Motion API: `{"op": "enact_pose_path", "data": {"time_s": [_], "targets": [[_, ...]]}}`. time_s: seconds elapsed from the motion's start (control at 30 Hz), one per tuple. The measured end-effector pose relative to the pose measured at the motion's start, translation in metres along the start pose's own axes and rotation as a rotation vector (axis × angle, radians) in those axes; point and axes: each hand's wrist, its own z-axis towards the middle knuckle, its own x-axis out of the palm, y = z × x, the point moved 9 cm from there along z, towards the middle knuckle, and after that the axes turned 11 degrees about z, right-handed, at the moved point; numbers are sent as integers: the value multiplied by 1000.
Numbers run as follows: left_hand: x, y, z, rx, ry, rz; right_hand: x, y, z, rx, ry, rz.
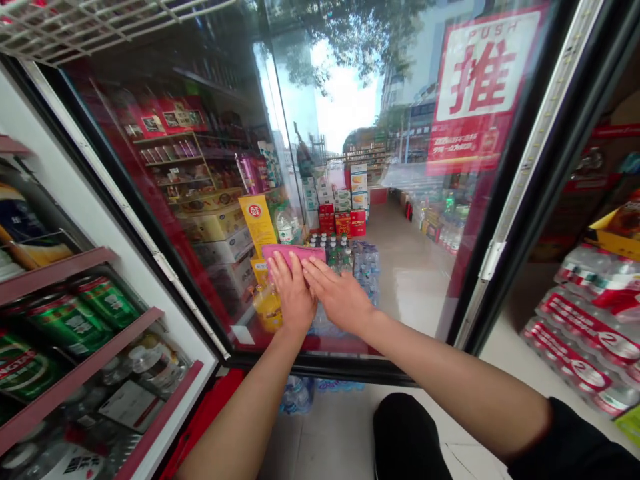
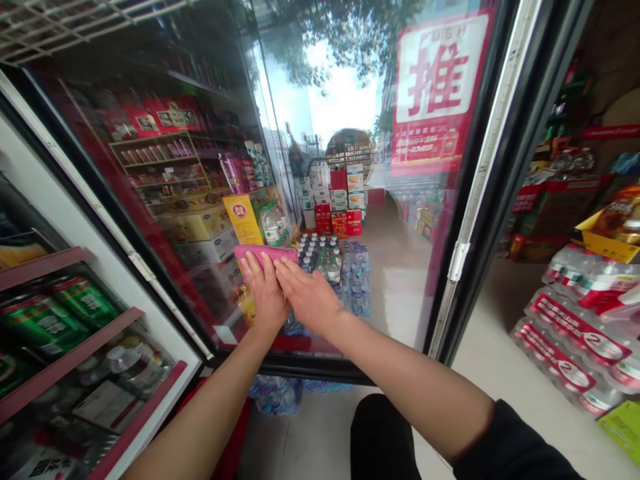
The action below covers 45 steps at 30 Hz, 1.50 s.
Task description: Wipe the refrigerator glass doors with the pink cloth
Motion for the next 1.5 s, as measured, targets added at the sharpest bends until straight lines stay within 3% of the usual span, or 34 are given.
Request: {"op": "enact_pose_path", "data": {"time_s": [0.3,0.43,0.53,0.63,0.73,0.93,1.03,1.17,1.27,1.37,1.5], "targets": [[12,-76,4,117,-2,28,-28,-38,-54,144,-13,-103],[15,-108,7,254,41,89,-40,-51,-80,264,-38,-93],[17,-118,10,379,93,129,-47,-52,-91,331,-73,-66],[16,-111,15,487,153,146,-51,-45,-89,360,-113,-2],[7,-87,19,518,171,141,-49,-29,-74,330,-141,86],[-39,-18,24,296,44,-25,-46,16,-39,139,-251,241],[-45,-4,25,171,28,-116,-50,28,-34,119,-375,303],[-34,-7,29,7,-62,-117,-60,15,-49,221,-561,357],[-19,-17,32,-64,-108,-59,-57,-4,-72,278,-568,364],[-6,-35,33,-13,-122,23,-40,-22,-99,341,-495,362],[11,-70,29,179,-66,122,1,-34,-130,442,-368,406]]}}
